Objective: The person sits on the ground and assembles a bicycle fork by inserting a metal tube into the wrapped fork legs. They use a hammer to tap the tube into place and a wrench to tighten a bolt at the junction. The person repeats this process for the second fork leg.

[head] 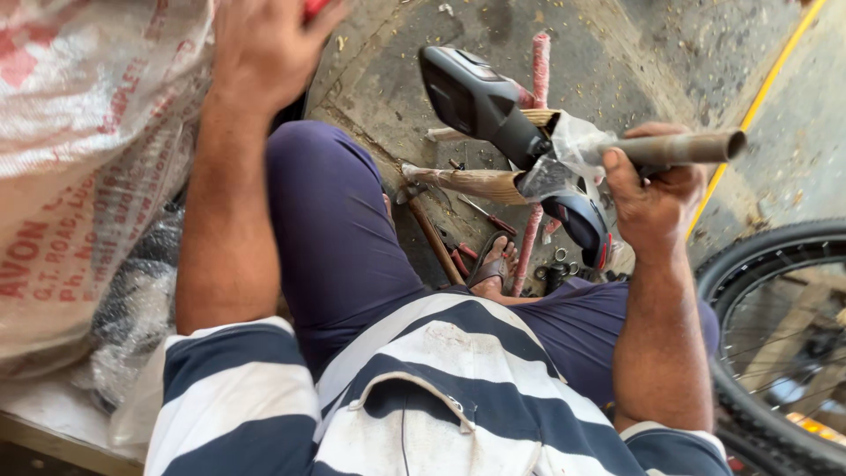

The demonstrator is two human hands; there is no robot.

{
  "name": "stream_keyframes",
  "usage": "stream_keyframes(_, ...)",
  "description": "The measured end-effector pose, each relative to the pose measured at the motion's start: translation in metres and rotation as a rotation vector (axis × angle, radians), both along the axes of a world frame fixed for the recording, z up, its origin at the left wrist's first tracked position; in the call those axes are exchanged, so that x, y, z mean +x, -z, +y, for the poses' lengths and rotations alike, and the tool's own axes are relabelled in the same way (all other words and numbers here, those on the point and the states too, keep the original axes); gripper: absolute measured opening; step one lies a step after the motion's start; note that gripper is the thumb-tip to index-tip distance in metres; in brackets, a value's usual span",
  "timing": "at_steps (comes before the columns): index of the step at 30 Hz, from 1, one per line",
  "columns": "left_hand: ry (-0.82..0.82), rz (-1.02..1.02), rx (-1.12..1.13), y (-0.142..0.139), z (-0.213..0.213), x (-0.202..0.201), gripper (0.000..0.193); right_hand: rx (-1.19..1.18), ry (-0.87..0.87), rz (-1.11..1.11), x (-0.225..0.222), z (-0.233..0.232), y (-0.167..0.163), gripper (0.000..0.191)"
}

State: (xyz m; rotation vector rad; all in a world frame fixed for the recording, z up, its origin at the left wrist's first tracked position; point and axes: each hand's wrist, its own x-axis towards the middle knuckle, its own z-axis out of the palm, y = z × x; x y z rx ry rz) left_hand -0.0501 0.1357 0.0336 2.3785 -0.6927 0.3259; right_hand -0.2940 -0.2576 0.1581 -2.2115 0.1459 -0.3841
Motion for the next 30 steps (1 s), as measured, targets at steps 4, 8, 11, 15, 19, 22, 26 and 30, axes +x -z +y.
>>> stream_keyframes(4,-0.084,0.289,-0.078,0.070,0.036,-0.030,0.040,0.043,-0.002,0.049,0.002,0.018,-0.006,0.025)
stream_keyframes(8,-0.201,0.690,-0.187,0.087,0.057,-0.070,0.032,-0.103,-0.092,0.048,0.011,0.035,-0.011,0.028)
stream_keyframes(11,-0.287,0.546,-0.522,0.050,0.056,-0.071,0.033,-0.268,-0.134,0.044,0.022,0.050,-0.013,0.029)
stream_keyframes(15,0.160,0.440,-0.779,-0.051,0.006,-0.073,0.042,-0.417,-0.254,-0.105,0.039,0.070,-0.016,0.037)
stream_keyframes(19,0.565,0.252,-0.436,-0.108,-0.089,-0.106,0.064,-0.533,-0.185,0.084,0.041,0.077,-0.019,0.065)
stream_keyframes(22,0.484,0.422,-0.451,-0.119,-0.123,-0.111,0.044,-0.646,-0.186,0.284,0.028,0.075,-0.016,0.071)
stream_keyframes(26,0.499,0.359,-0.548,-0.121,-0.120,-0.108,0.031,-0.742,-0.176,0.438,0.019,0.075,-0.004,0.071)
stream_keyframes(30,0.616,0.146,-0.467,-0.116,-0.111,-0.101,0.032,-0.719,-0.194,0.323,0.011,0.068,-0.002,0.062)
